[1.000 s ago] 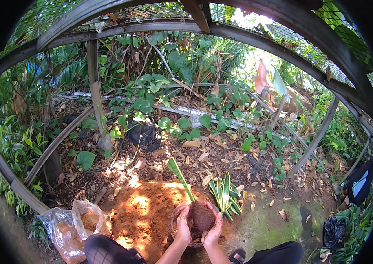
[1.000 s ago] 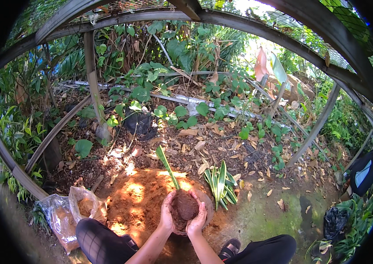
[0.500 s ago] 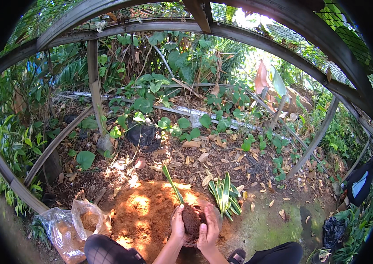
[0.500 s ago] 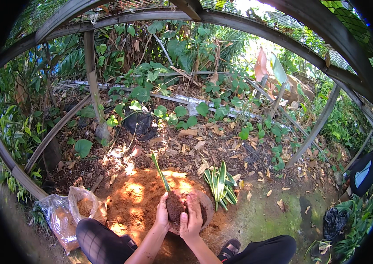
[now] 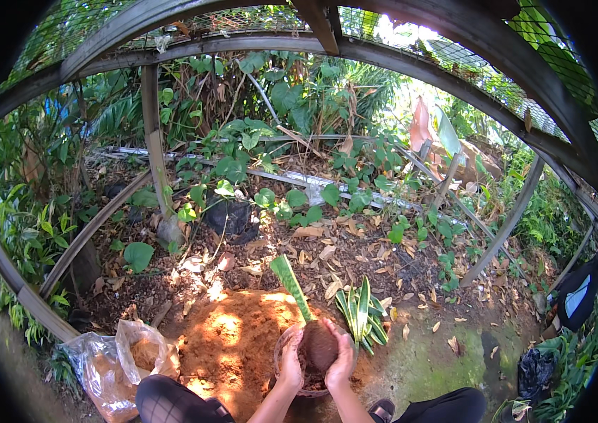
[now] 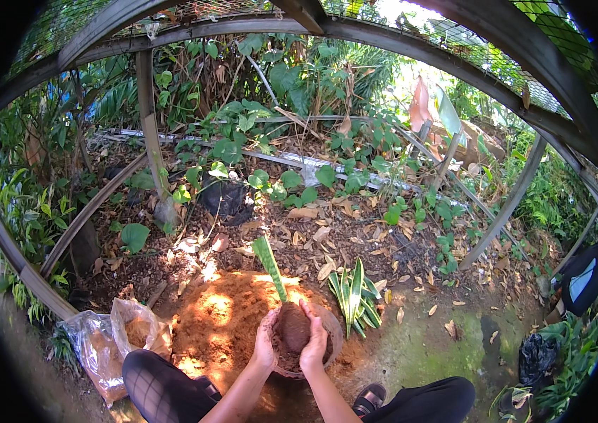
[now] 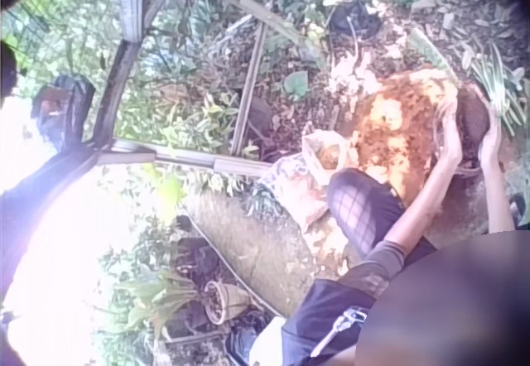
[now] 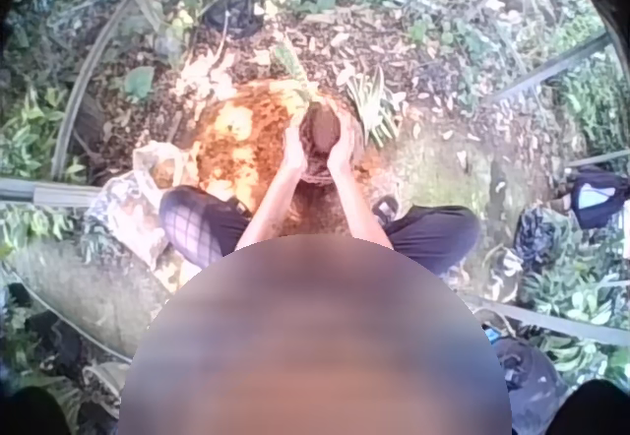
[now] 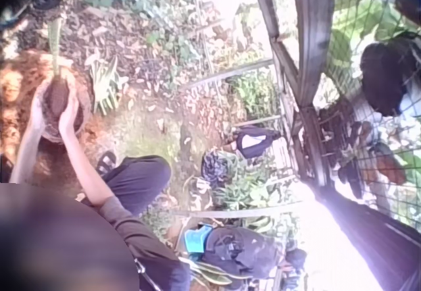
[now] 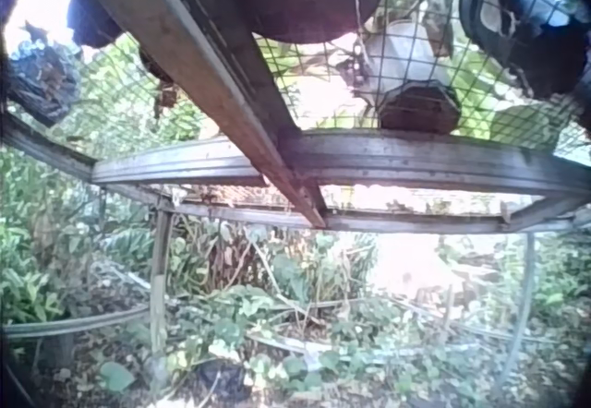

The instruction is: The person packs soil around a plant cutting in a small pot, repeatedly adding and compressing soil by hand to secure the plant.

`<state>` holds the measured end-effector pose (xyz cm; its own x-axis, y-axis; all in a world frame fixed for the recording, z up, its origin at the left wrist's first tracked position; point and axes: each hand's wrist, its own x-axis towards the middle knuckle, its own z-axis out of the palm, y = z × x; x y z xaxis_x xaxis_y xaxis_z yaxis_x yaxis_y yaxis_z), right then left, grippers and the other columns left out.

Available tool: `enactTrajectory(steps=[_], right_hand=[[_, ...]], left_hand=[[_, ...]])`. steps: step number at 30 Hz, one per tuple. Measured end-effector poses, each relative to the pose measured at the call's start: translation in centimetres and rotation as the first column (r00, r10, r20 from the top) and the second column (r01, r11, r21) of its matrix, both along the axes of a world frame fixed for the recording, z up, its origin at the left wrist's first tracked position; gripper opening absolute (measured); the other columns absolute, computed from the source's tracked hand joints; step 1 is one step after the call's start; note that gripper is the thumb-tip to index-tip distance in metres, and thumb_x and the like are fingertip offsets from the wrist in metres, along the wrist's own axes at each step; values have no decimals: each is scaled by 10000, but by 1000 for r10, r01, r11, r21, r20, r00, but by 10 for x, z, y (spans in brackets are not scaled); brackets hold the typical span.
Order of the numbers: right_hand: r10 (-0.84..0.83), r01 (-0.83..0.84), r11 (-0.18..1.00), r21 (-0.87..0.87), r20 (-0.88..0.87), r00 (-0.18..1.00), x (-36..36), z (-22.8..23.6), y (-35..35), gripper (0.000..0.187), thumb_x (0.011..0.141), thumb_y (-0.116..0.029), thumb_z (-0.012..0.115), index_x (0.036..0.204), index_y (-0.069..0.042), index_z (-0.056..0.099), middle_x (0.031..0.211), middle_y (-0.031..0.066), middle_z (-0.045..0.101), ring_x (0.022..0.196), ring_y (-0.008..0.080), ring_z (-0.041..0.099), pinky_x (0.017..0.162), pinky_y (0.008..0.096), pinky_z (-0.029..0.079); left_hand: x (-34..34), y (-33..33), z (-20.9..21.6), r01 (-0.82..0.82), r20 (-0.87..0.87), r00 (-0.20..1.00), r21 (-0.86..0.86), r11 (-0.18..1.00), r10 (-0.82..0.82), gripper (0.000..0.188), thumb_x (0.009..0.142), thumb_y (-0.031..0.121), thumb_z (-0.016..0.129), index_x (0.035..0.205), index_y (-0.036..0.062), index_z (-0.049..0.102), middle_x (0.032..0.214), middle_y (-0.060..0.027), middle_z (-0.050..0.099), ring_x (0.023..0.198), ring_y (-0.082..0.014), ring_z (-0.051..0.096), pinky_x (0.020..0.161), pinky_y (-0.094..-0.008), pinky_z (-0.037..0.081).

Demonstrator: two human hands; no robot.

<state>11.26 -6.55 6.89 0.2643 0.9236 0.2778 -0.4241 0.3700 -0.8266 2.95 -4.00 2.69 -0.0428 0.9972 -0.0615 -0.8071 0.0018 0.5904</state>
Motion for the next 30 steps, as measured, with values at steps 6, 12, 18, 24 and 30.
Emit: enactTrajectory(steps=[6, 12, 18, 24, 30], right_hand=[[85, -83, 996, -20, 127, 988, -7, 1, -10, 643, 1012, -464, 312, 1381, 50, 428, 1449, 172, 417, 1364, 265, 360, 1148, 385, 227], [-387, 166, 914, 370, 672, 631, 3, 4, -19, 588, 1018, -421, 313, 1356, 36, 468, 1420, 214, 447, 1354, 341, 381, 1131, 421, 258], [-382, 209, 917, 340, 595, 707, 5, 4, -17, 560, 1012, -387, 369, 1362, 41, 460, 1396, 215, 476, 1360, 327, 384, 1124, 400, 277], [76, -82, 996, 30, 168, 983, 5, 3, -5, 663, 983, -483, 415, 1349, 68, 460, 1381, 179, 495, 1283, 284, 470, 1118, 362, 301], [281, -425, 876, -229, -474, 834, 9, 9, -4, 758, 971, -583, 323, 1388, 44, 414, 1427, 149, 450, 1316, 267, 431, 1138, 406, 277]], left_hand=[[0, -3, 4, 96, 209, 975, -113, 989, -70, 302, 968, 252, 525, 1180, 39, 550, 1106, -91, 630, 1063, -203, 600, 960, -354, 468], [-7, -8, 17, 60, 11, 998, -161, 985, -59, 310, 970, 270, 539, 1147, 15, 543, 1011, -99, 644, 968, -179, 628, 863, -301, 503], [-7, -2, 9, 41, -84, 995, -153, 987, -54, 393, 959, 280, 579, 1231, 3, 517, 1100, -56, 616, 1005, -113, 571, 909, -241, 436], [1, -8, 15, -33, -76, 997, -57, 998, 29, 399, 982, 299, 512, 1252, 6, 538, 1171, -76, 613, 1106, -167, 553, 999, -315, 402], [-1, -6, 24, 102, 53, 994, -127, 987, -96, 546, 982, 471, 390, 1272, 33, 539, 1222, -109, 613, 1113, -248, 589, 992, -377, 443]])
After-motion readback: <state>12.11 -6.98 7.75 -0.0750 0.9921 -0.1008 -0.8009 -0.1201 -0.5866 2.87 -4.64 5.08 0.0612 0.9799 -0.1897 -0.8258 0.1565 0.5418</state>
